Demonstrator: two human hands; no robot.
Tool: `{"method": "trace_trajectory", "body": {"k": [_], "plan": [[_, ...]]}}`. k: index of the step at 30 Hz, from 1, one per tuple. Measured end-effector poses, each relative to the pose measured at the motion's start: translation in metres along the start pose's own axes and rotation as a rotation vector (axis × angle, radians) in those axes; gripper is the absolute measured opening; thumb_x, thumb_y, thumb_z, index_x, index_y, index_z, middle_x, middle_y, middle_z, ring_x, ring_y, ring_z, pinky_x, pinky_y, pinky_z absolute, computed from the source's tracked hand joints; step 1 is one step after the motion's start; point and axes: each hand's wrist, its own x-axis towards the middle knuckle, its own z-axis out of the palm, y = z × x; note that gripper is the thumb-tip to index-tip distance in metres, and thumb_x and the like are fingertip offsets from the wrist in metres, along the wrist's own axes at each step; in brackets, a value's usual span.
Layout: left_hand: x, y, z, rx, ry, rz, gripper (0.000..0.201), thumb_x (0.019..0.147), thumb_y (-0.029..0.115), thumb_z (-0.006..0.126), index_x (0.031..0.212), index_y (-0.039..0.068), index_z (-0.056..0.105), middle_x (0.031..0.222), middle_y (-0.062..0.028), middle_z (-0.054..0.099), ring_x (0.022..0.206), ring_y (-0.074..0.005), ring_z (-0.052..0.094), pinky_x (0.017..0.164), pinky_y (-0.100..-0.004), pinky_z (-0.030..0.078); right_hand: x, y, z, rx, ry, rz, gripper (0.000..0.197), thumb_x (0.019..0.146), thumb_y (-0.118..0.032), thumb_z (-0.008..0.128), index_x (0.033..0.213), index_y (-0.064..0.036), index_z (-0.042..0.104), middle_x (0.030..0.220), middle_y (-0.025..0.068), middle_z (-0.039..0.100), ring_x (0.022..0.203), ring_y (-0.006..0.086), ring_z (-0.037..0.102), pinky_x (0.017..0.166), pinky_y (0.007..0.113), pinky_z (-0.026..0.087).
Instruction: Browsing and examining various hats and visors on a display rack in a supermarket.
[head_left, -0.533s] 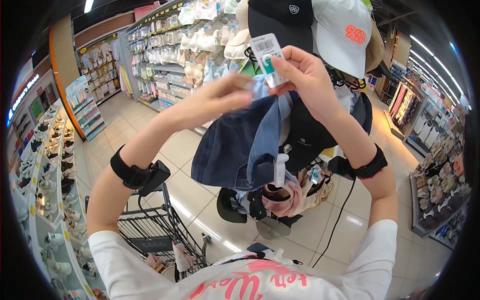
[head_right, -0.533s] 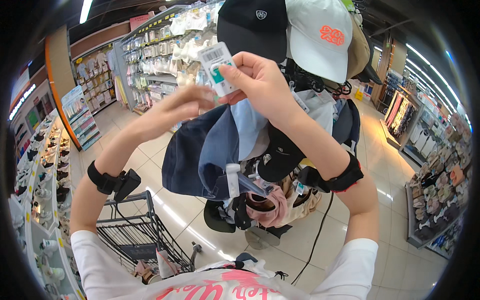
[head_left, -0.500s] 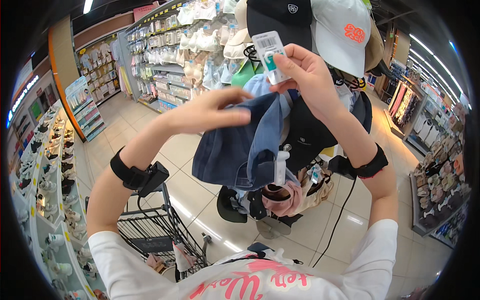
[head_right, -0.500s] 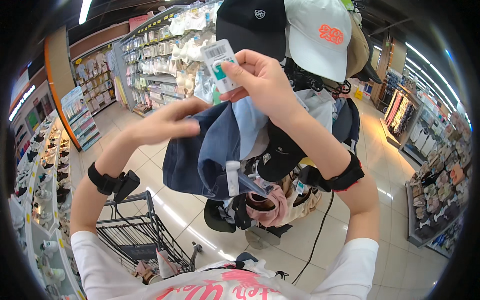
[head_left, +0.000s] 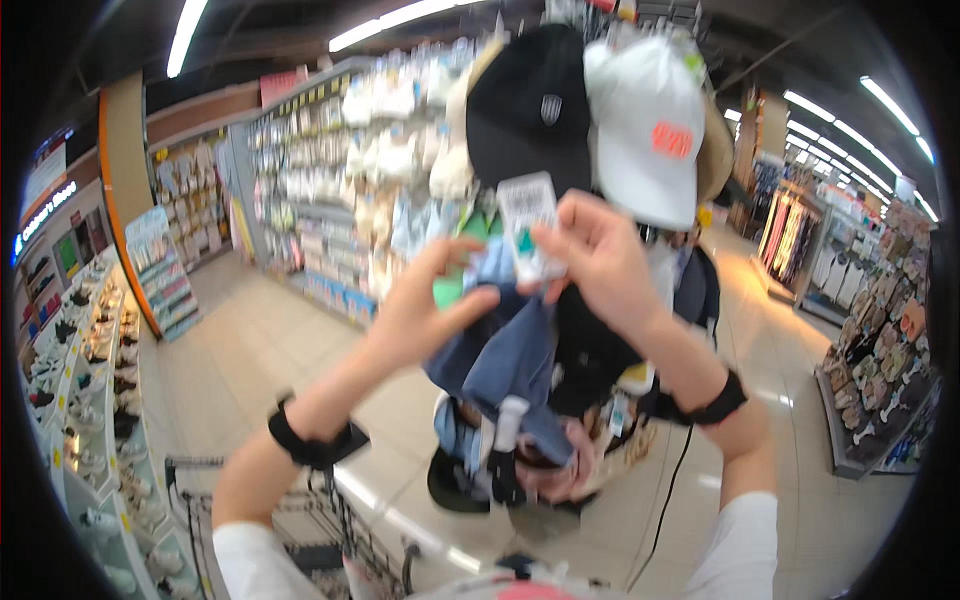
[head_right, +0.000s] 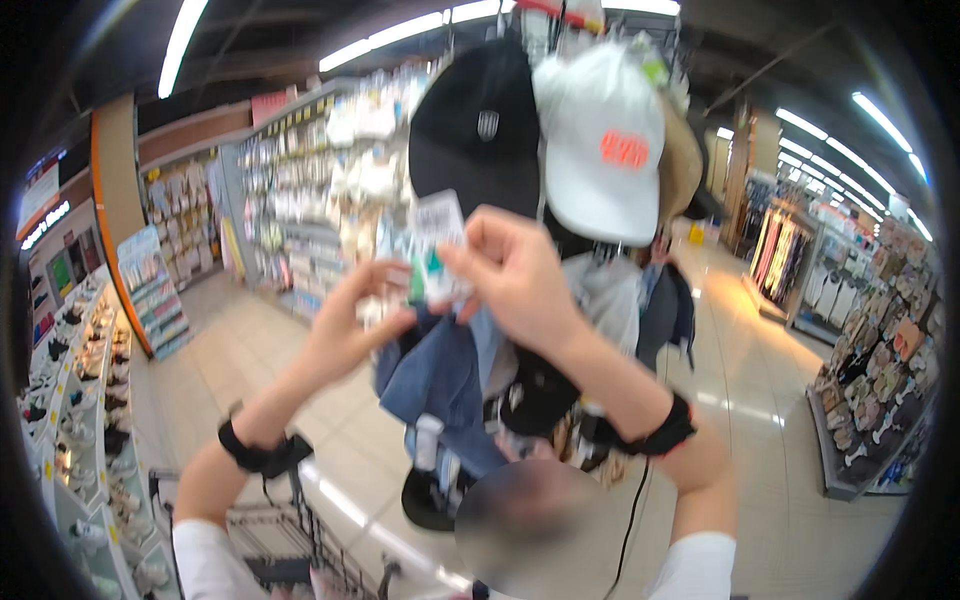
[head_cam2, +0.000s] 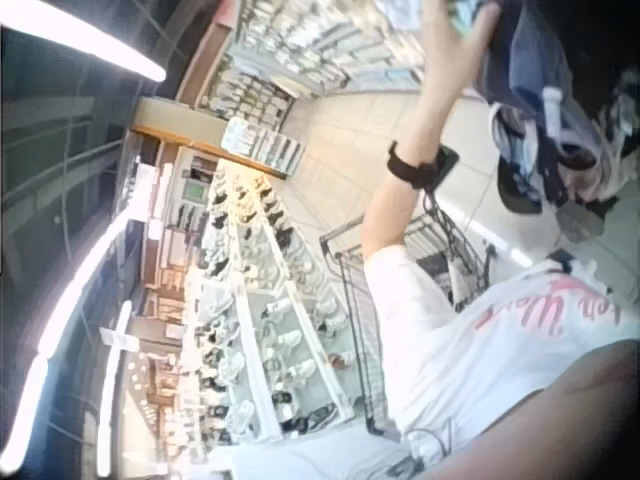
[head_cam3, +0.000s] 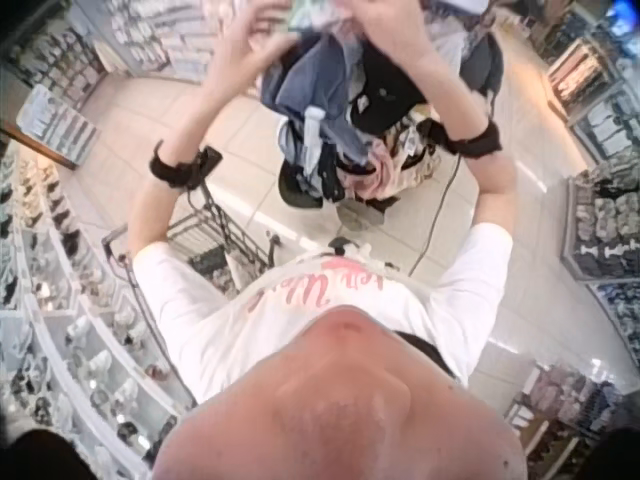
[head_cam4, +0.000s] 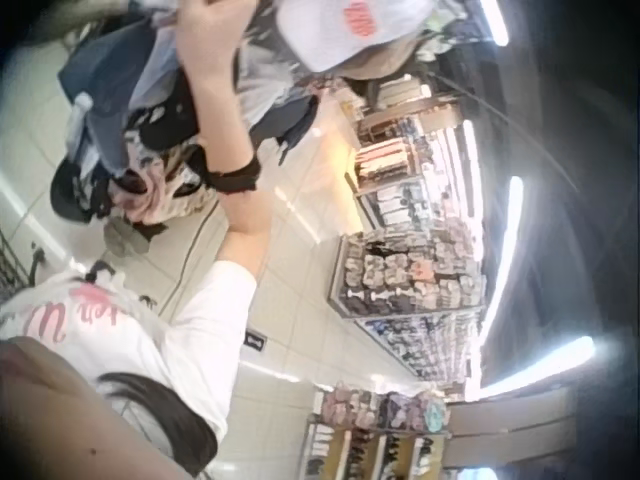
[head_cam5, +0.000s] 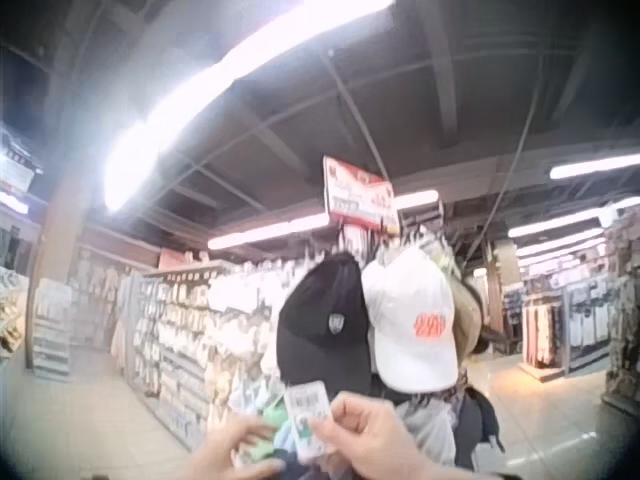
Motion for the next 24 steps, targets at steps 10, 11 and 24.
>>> {"method": "trace_trajectory", "body": {"k": [10,11,24], "plan": [[0.045,0.037,0.029,-0.602,0.085,-0.053,0.019,0.088,0.011,0.048,0.102,-0.001,0.046,0.091,-0.0071,0.056,0.083,-0.0095,0.054,0.071,-0.0209,0.042,0.028,-0.012,0.010,-0.180,0.045,-0.255,0.010,0.084,-0.009,0.056,0.084,0.0013,0.055,0.072,0.0047,0.061,0.050,0.0041,0.052,0.042,0.018,0.041],[0.049,0.034,0.029,-0.605,0.081,-0.048,0.019,0.088,0.011,0.048,0.102,-0.001,0.046,0.091,-0.0071,0.056,0.083,-0.0095,0.054,0.071,-0.0209,0.042,0.031,-0.012,0.007,-0.186,0.049,-0.257,0.010,0.084,-0.009,0.056,0.084,0.0013,0.055,0.072,0.0047,0.061,0.050,0.0041,0.052,0.042,0.018,0.041],[0.072,0.037,0.023,-0.604,-0.028,0.065,0.027,0.092,0.024,0.034,0.083,0.004,0.049,0.072,-0.0013,0.050,0.073,-0.0083,0.045,0.070,-0.0216,0.034,0.054,-0.029,-0.015,-0.550,0.165,-0.471,0.020,0.074,-0.014,0.064,0.087,-0.0018,0.055,0.060,0.0013,0.056,0.054,0.0039,0.051,0.046,0.019,0.036]]}}
